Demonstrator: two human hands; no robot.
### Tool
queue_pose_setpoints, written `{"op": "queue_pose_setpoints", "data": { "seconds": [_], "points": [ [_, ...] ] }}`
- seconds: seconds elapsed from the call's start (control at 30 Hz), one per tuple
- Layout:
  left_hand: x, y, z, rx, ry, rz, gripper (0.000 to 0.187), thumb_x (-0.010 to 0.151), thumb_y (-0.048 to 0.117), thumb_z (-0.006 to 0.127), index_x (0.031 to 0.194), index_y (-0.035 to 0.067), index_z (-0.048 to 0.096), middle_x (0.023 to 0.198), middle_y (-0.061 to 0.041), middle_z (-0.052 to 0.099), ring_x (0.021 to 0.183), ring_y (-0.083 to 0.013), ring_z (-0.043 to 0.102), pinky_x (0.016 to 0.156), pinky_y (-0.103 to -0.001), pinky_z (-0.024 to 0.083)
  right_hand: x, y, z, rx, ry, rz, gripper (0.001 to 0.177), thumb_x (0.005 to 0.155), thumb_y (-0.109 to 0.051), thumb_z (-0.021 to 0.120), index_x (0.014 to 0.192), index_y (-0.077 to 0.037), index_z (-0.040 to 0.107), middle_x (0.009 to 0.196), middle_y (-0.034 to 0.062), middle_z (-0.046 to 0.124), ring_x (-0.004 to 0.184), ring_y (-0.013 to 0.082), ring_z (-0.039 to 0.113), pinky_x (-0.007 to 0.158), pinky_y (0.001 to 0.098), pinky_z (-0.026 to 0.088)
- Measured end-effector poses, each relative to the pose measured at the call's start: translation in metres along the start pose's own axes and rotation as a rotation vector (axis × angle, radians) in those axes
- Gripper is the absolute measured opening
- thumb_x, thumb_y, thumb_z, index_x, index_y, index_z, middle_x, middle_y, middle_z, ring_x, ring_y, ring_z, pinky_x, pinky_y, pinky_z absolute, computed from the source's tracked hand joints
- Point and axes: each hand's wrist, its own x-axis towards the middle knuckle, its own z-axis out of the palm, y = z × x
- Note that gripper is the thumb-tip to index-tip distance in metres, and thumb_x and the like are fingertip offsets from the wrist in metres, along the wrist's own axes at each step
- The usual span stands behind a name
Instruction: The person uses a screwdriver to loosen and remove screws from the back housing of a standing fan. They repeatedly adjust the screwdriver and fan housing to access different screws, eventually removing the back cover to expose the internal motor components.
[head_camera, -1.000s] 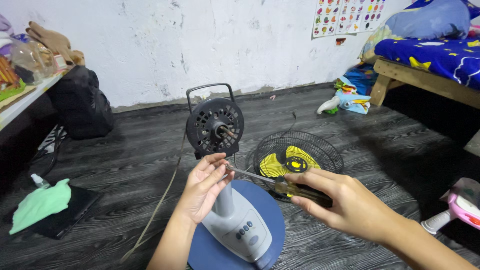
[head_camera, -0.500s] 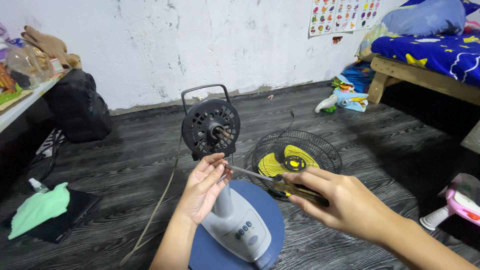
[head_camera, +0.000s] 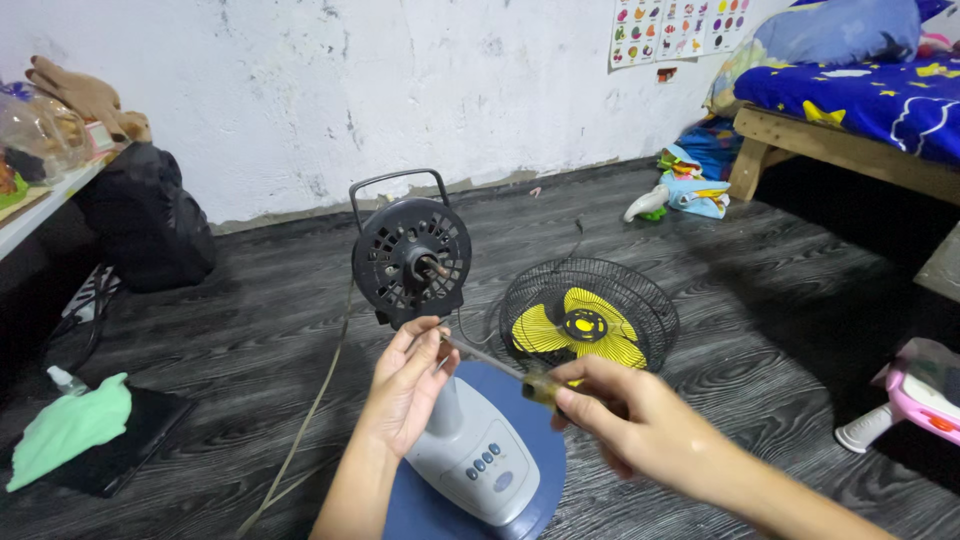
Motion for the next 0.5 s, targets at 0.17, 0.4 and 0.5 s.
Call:
{"op": "queue_pose_setpoints", "data": {
  "seconds": [0.17, 0.4, 0.5],
  "points": [
    [0.005, -0.014, 0.002, -0.144, 0.117, 0.039, 0.017, 0.092, 0.012, 0.071, 0.107, 0.010, 0.063, 0.105, -0.005, 0.069, 0.097, -0.0164, 0.064, 0.090, -0.033, 0.053, 0.006, 0.001, 0.014, 0.132, 0.002, 0.289, 0.036, 0.095, -0.035, 0.060, 0.122, -0.013, 0.070, 0.082, 0.0022, 0.081, 0.050, 0.0080, 0.055, 0.044, 0.0257, 0.044],
    [0.018, -0.019, 0.018, -0.502, 0.230, -0.129, 0.023, 0.091, 0.015, 0.074, 0.111, 0.006, 0.068, 0.107, -0.002, 0.070, 0.099, -0.0123, 0.064, 0.088, -0.029, 0.053, 0.007, -0.007, 0.022, -0.206, 0.174, -0.079, 0.036, 0.092, -0.030, 0.064, 0.120, -0.008, 0.070, 0.095, 0.0078, 0.082, 0.079, 0.0171, 0.074, 0.069, 0.0316, 0.059],
    [0.024, -0.018, 0.022, -0.598, 0.268, -0.155, 0.026, 0.089, 0.015, 0.074, 0.113, 0.007, 0.071, 0.107, 0.000, 0.071, 0.098, -0.0115, 0.064, 0.087, -0.028, 0.053, 0.010, -0.015, 0.023, -0.277, 0.203, -0.061, 0.040, 0.090, -0.031, 0.064, 0.122, -0.009, 0.070, 0.097, 0.0119, 0.082, 0.087, 0.0212, 0.077, 0.076, 0.0340, 0.061]
  ]
}}
